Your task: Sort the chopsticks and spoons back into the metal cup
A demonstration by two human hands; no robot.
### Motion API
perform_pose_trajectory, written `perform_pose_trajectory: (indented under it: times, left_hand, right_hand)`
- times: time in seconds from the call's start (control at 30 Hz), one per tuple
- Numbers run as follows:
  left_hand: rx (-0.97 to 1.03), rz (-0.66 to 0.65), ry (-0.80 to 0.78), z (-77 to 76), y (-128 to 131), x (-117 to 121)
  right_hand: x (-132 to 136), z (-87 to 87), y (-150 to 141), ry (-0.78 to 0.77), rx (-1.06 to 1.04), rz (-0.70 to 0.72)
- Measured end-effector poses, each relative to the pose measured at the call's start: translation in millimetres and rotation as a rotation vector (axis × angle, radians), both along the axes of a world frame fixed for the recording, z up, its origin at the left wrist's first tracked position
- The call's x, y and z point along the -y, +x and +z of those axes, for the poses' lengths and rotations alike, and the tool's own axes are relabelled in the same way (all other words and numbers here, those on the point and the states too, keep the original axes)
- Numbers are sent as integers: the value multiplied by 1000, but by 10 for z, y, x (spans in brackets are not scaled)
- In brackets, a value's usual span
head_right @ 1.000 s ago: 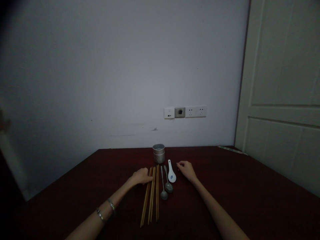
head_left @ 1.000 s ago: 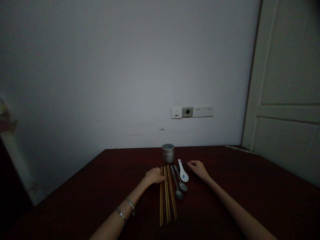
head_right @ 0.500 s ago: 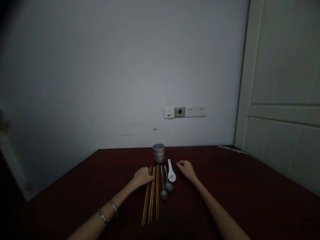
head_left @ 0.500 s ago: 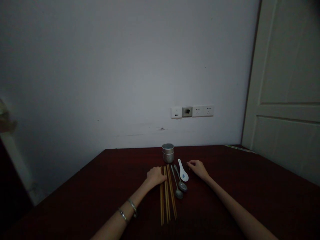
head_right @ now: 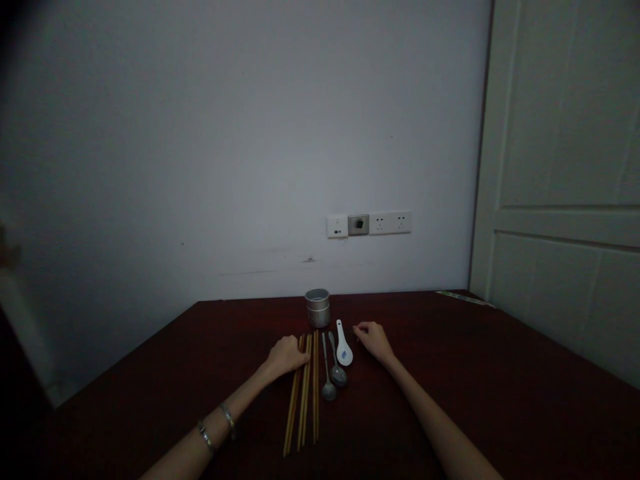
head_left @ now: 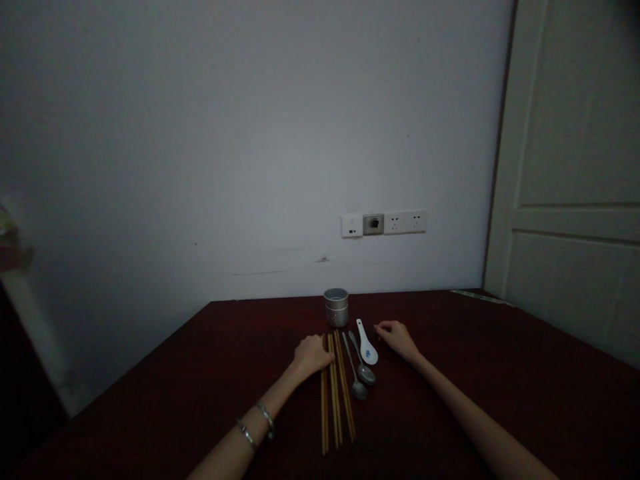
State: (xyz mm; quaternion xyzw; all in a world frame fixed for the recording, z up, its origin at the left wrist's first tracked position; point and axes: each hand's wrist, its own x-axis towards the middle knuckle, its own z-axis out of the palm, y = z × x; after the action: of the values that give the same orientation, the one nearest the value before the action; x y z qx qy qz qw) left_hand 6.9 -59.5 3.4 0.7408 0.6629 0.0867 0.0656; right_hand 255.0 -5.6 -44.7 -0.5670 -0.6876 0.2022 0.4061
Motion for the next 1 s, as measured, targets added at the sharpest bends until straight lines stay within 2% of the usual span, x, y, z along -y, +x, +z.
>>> perform_pose_trajectory:
  times: [0.37,0.47,0.57,0.67,0.83,0.9,1.0]
  left_hand:
    - [13,14,-19,75,-17,5]
    - [26,20,22,161,-34,-3]
    - [55,-8,82,318,-52,14]
    - [124,-74,137,531,-43,62]
    - [211,-143,311,915,89,160]
    - [229,-143,377,1061,172,206]
    - [239,-153,433,1232,295,288]
  right_hand:
    - [-6,5,-8,-4,-19,-2]
    - [-10,-10,-13,-18,-79,-4]
    - [4,36,-28,-30,-173,-7]
    - [41,246,-81,-21,-301,-1]
    - [228,910,-321,41,-586,102]
    - [371,1157,-445,14,-678,161]
    - [599,1399,-596,-42,-747,261]
